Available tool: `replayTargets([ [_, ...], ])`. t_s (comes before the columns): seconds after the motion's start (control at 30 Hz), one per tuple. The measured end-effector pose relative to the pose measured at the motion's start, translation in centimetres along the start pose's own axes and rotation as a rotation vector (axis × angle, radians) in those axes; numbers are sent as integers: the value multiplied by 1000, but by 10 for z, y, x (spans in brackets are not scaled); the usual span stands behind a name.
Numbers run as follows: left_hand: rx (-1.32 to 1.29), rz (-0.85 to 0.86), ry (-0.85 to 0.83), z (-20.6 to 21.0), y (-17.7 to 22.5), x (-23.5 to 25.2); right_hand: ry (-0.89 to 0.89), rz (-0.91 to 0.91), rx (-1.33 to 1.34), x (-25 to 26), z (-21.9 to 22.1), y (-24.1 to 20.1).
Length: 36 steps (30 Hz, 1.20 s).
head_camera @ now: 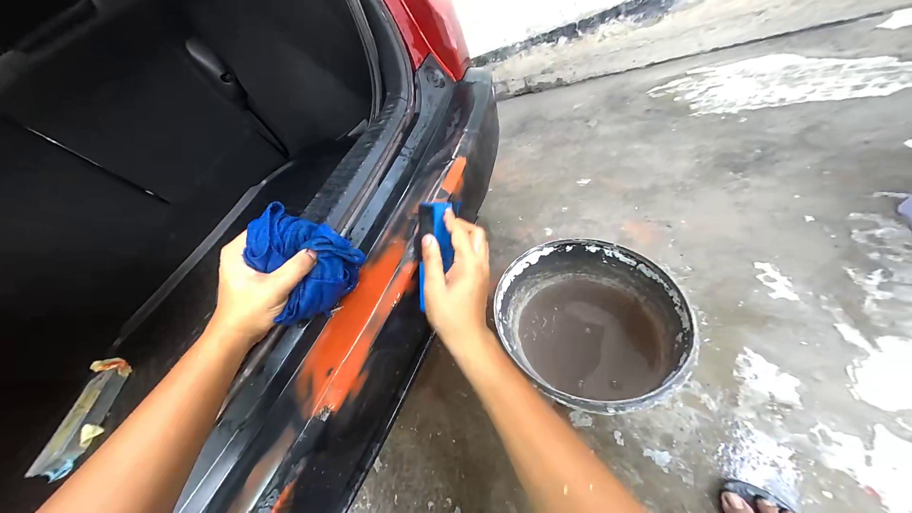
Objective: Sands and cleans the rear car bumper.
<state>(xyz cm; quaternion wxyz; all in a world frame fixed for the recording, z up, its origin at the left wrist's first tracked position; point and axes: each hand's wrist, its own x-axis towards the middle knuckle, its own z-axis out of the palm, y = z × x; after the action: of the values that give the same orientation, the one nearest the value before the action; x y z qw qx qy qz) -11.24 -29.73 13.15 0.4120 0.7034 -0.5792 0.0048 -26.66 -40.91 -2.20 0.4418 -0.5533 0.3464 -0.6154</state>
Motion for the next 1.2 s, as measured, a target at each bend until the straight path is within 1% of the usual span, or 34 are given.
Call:
replayTargets([
  [0.07, 17, 3, 8, 1, 1, 2, -46, 4, 17, -20, -4, -7],
  [0.1, 20, 6, 13, 2, 1, 4, -46, -1, 13, -21, -3, -6],
  [0.17, 23, 0, 10, 1, 0, 4, -58, 48, -5, 3, -3, -5],
  [0.23, 58, 3, 9, 3, 1, 3, -72, 188, -3, 40, -6, -8],
  [0.27, 86, 9, 9, 4, 2, 2, -69, 232, -1, 48, -7, -12],
  [0.3, 115, 22, 5, 6, 4, 2, -75, 239, -1, 43, -9, -17],
  [0.4, 178, 54, 15, 11, 5, 9, -102, 147, 16, 3, -10, -26],
  [0.43, 197, 59, 16, 12, 4, 10, -111, 123, 1, 2, -9, -25],
  [0.5, 233, 64, 14, 12, 3, 10, -137, 120, -44, 29, -7, -17],
  [0.57, 269, 70, -1, 14, 5, 13, -84, 108, -111, 74, -5, 6],
  [0.6, 290, 65, 0, 16, 6, 14, -50, 94, -131, 88, -3, 23],
  [0.63, 308, 60, 3, 17, 7, 14, -21, 74, -123, 89, -2, 37],
  [0.77, 366, 44, 34, 21, 5, 23, 9, -86, -1, 46, -1, 64],
  [0.83, 371, 63, 37, 22, 2, 27, 31, -131, 5, 63, 4, 80],
  [0.87, 359, 82, 28, 21, 0, 28, 38, -102, -1, 81, 6, 88],
  [0.93, 326, 106, -4, 23, -2, 29, 42, 39, -26, 109, 7, 91],
  [0.97, 321, 114, -8, 26, -1, 30, 30, 102, -29, 108, 5, 84],
  [1.0, 332, 115, -3, 30, 0, 32, 15, 126, -26, 97, 2, 73],
  [1.07, 396, 89, 44, 40, 3, 37, -13, 69, -29, 59, -4, 54],
  [1.1, 440, 73, 64, 46, 4, 41, -14, 30, -31, 47, -3, 53],
  [1.17, 558, 57, 68, 61, 8, 49, -10, 1, -39, 55, 2, 63],
  [1.2, 619, 61, 52, 71, 10, 52, -10, 34, -50, 68, 3, 69],
])
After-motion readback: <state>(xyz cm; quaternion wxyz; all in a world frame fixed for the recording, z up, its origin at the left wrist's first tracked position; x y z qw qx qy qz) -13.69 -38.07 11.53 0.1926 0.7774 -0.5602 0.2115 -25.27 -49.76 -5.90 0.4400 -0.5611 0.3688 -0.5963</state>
